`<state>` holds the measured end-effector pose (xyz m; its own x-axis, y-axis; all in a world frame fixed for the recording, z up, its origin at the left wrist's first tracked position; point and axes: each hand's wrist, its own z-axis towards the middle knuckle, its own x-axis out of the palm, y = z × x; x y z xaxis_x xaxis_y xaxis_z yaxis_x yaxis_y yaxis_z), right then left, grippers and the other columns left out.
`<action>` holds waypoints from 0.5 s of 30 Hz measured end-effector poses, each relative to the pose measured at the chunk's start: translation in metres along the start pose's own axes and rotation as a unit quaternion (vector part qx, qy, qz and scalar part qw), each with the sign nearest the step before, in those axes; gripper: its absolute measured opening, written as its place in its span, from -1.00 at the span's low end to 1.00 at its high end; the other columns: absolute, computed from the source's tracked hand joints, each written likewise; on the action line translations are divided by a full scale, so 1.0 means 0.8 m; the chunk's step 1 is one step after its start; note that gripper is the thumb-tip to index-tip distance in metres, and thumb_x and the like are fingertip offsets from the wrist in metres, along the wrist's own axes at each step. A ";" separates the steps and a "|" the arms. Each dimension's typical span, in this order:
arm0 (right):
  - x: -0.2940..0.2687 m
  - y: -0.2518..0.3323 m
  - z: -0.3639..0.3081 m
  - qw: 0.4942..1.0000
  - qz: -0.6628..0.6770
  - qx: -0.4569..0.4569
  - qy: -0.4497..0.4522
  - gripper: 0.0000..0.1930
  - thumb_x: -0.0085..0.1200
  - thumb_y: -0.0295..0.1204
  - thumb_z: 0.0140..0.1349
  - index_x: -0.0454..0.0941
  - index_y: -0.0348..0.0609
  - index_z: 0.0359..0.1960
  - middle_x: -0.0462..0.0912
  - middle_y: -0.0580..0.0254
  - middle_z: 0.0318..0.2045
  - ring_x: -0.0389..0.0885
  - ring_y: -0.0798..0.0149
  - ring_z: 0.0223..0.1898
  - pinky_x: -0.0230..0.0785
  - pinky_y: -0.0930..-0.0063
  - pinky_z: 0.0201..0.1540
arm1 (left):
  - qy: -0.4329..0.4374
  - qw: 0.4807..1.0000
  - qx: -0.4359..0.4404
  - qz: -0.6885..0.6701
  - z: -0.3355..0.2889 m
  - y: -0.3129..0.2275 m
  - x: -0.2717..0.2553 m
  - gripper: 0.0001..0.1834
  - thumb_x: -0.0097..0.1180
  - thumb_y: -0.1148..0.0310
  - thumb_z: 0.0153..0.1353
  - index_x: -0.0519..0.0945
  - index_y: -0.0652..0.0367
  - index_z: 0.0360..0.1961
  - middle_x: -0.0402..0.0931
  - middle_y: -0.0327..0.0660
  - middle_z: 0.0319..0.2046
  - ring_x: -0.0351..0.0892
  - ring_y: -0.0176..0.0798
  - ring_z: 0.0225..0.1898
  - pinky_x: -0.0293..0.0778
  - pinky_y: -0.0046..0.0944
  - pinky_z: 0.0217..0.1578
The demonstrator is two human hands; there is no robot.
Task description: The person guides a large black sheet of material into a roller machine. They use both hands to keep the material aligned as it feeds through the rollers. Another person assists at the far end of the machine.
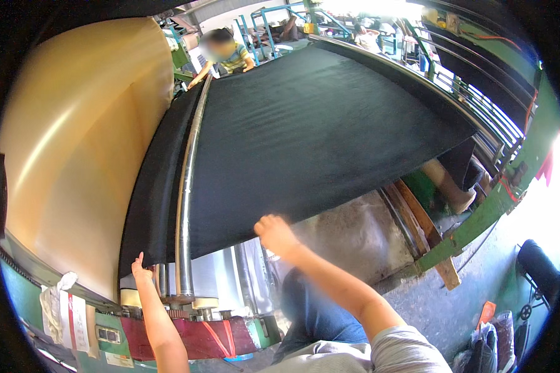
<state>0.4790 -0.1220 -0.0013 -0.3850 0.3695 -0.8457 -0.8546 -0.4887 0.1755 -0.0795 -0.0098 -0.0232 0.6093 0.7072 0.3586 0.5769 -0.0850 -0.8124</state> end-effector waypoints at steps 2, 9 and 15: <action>-0.019 -0.040 0.003 0.996 0.007 0.084 -0.017 -0.88 -0.04 -0.45 -0.01 0.49 -0.13 -0.41 0.48 0.11 -0.29 0.43 0.07 -0.17 0.28 0.18 -0.11 | -0.027 0.999 0.016 0.038 -0.011 -0.003 0.000 -0.63 -0.18 0.00 0.36 0.70 -0.21 -0.29 0.57 -0.29 -0.22 0.44 -0.17 -0.25 0.39 -0.10 -0.32; 0.001 -0.079 -0.044 0.982 -0.086 0.165 -0.030 -0.94 -0.06 -0.49 0.00 0.47 -0.15 -0.53 0.57 0.13 -0.50 0.55 0.09 -0.35 0.33 0.25 -0.21 | 0.021 1.000 0.003 -0.003 -0.030 0.008 0.028 -0.59 -0.19 -0.02 0.35 0.71 -0.18 -0.32 0.55 -0.28 -0.13 0.40 -0.12 -0.15 0.40 -0.10 -0.24; 0.015 -0.018 -0.040 0.990 -0.023 0.137 0.012 -0.90 -0.06 -0.42 0.04 0.48 -0.13 -0.50 0.58 0.16 -0.50 0.59 0.14 -0.33 0.36 0.26 -0.22 | -0.120 0.989 0.084 -0.022 0.044 -0.006 -0.026 -0.56 -0.32 0.02 0.26 0.65 -0.19 -0.17 0.50 -0.26 -0.17 0.36 -0.20 -0.20 0.23 -0.07 -0.35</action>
<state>0.4982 -0.1358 -0.0303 -0.3373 0.3654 -0.8676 -0.9350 -0.2372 0.2636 -0.1138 0.0007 -0.0428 0.4275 0.8552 0.2930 0.4895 0.0536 -0.8704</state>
